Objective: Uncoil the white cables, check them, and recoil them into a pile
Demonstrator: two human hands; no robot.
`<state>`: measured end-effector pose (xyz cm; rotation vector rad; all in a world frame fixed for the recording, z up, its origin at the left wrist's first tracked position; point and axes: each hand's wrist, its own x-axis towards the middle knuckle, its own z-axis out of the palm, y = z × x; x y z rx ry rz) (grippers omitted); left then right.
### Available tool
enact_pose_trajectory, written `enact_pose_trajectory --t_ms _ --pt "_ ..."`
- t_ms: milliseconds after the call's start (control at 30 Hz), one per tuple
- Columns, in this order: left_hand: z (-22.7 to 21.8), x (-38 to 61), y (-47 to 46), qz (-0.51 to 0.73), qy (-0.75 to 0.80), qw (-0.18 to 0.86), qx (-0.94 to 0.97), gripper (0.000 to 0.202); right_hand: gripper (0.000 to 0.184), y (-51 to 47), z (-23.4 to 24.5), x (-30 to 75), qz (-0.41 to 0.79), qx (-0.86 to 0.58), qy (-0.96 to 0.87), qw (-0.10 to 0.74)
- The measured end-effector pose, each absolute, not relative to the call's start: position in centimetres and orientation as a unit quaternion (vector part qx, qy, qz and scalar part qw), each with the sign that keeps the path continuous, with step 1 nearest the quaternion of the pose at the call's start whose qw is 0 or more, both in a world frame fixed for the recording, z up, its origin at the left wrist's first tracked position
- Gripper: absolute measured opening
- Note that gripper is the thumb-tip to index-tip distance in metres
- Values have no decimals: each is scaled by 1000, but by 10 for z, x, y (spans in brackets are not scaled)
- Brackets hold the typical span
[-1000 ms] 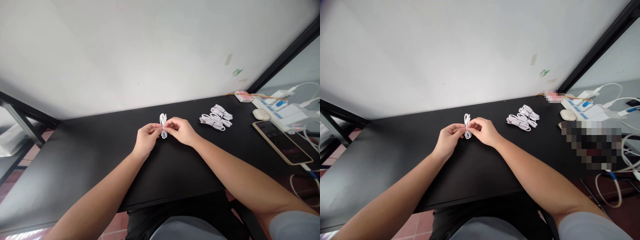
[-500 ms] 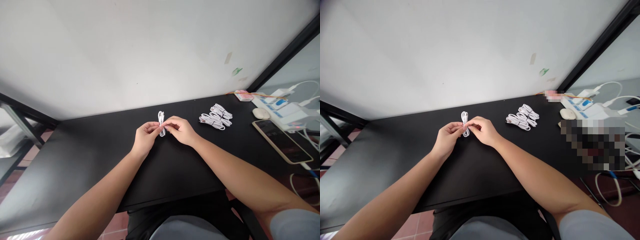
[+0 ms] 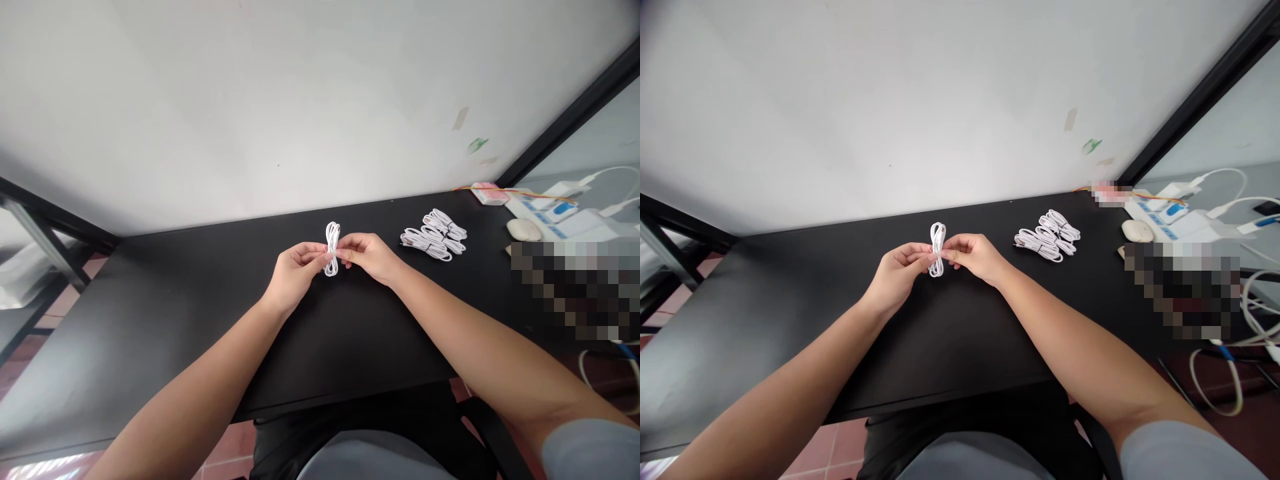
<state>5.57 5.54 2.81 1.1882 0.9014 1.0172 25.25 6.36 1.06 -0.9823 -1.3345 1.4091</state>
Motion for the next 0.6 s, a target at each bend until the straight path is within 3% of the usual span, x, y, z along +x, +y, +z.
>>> enact_pose_trajectory --t_ms 600 --pt "20 52 59 396 310 695 513 26 29 63 13 258 715 -303 -460 431"
